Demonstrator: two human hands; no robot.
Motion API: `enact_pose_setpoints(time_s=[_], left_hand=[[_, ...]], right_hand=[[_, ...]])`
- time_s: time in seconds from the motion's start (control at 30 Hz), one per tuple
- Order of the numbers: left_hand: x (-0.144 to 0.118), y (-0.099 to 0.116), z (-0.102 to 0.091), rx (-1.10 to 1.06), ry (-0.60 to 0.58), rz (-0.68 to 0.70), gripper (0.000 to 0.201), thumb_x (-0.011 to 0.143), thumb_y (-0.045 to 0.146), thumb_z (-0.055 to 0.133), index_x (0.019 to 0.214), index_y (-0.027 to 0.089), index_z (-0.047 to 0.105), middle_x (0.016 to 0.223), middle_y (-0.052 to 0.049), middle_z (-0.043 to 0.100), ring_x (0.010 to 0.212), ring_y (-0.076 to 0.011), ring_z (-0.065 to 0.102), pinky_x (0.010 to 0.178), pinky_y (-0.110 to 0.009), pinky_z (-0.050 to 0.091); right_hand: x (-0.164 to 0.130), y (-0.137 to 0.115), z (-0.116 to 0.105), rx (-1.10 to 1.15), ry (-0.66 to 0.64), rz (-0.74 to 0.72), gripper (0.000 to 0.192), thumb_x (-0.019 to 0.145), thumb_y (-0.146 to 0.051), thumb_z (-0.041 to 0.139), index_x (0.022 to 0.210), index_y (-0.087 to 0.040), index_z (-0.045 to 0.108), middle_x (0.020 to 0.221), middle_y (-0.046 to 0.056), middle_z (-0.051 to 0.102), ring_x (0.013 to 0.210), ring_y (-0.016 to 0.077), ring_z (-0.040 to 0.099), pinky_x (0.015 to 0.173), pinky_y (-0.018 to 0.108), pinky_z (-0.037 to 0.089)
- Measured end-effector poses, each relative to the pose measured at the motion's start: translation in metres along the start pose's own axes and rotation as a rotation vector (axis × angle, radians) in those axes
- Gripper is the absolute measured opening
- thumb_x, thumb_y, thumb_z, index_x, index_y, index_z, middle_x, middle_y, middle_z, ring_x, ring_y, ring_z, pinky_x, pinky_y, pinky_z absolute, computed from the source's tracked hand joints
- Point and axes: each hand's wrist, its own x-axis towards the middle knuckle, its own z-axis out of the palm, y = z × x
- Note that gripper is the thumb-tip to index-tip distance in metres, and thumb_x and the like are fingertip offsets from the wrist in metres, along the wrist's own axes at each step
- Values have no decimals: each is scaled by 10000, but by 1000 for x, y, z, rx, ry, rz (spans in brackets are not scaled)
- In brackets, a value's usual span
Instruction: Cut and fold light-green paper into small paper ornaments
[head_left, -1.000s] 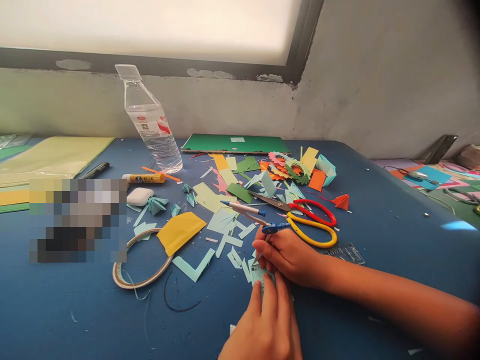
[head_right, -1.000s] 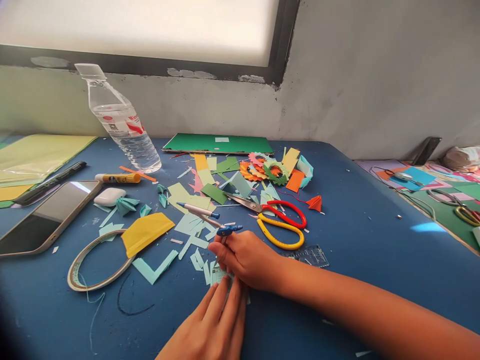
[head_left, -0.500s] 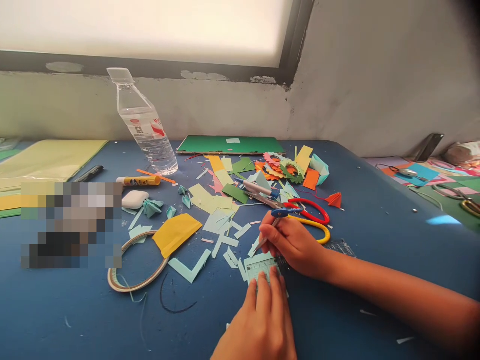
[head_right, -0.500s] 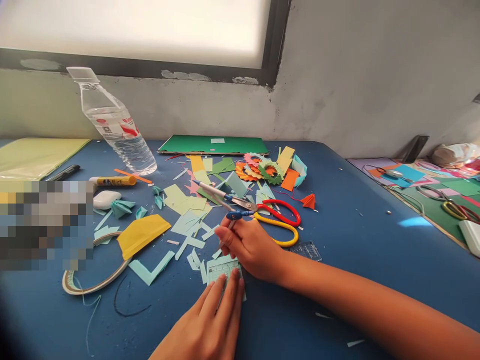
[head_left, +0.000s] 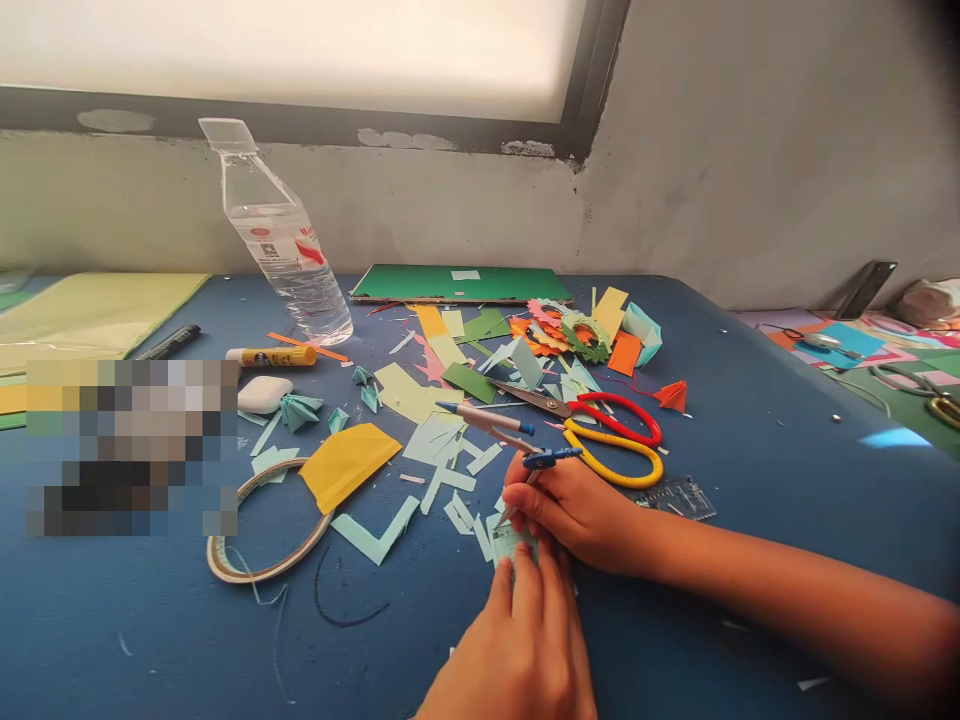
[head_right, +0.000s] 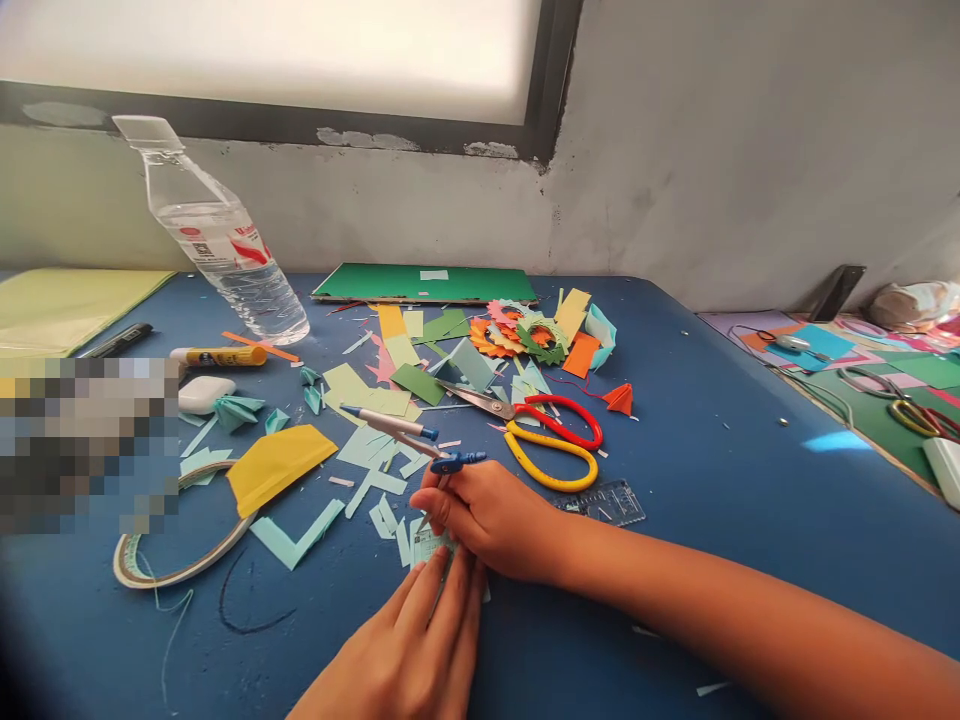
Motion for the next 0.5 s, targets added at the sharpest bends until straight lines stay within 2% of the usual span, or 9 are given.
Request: enact_pose_setpoints(time_s=[0.2,0.37,0.5], left_hand=[[6,-6,-6,-40,33,-13,372,821,92,352,1016,29,662,911,-152,739,789,-251,677,719,-344,480],[12,-17,-18,-64,-77,78,368,807,62,363,1009,39,670,938,-153,739,779,-238,697,704,-309,513],[15,-20,-22,-59,-86,108,374,804,52,361,1001,36,679,930,-150,743,751,-246,707,667,-299,538]], right_hand=[[-1,1,-1,-14,0,-5,349,965,-430,360,750,-181,476,634,-10,564,543,98,527,531,195,416],[-3,1,-3,-71,1,-36,328,966,-409,365,771,-178,491,655,-10,554,551,98,524,543,199,410],[-4,0,-5,-95,-1,-46,328,969,-392,355,756,-179,486,637,-17,531,542,99,507,536,200,397]])
